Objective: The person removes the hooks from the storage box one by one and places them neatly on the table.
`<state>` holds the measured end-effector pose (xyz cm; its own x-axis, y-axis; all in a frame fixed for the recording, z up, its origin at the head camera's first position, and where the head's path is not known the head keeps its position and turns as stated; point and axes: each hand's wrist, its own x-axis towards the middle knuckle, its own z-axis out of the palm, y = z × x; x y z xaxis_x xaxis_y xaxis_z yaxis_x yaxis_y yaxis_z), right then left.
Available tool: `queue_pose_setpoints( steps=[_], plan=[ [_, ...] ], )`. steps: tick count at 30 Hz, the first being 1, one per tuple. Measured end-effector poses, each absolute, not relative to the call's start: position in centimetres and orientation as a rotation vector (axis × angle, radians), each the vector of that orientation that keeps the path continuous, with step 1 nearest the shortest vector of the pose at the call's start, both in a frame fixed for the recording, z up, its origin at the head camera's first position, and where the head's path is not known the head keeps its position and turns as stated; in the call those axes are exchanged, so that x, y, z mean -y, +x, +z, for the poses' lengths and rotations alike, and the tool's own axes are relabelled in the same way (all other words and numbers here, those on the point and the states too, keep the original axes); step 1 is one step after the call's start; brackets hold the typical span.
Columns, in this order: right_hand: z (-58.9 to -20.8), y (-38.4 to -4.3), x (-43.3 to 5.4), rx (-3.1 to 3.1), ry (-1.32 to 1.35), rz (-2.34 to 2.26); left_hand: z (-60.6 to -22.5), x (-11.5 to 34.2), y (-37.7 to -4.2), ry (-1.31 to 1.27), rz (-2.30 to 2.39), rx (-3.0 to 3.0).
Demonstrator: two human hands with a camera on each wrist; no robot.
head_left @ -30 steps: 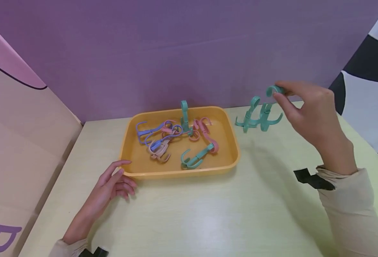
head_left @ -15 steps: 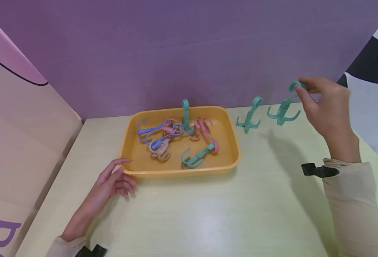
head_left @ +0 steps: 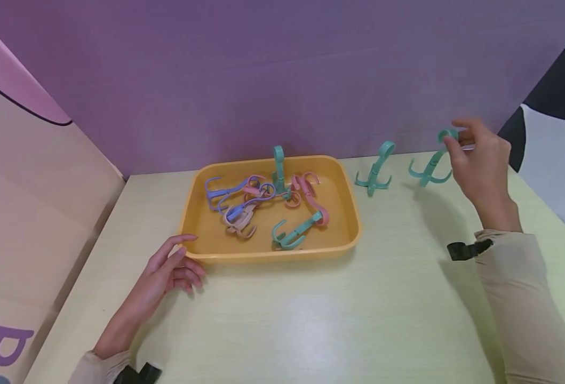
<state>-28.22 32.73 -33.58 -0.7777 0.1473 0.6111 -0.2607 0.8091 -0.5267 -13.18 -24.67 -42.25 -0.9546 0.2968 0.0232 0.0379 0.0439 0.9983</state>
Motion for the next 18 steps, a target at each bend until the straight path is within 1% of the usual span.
queue_pose_setpoints(
  steps=[8, 18],
  plan=[
    [-35.5, -29.5, -32.9, 2.335, 0.129, 0.807, -42.3, 24.7, -13.2, 0.356, 2.008, -2.132],
    [-36.7, -30.6, -32.3, 2.353, 0.231, 0.817, -42.4, 24.8, -13.2, 0.345, 2.0, -2.14]
  ],
)
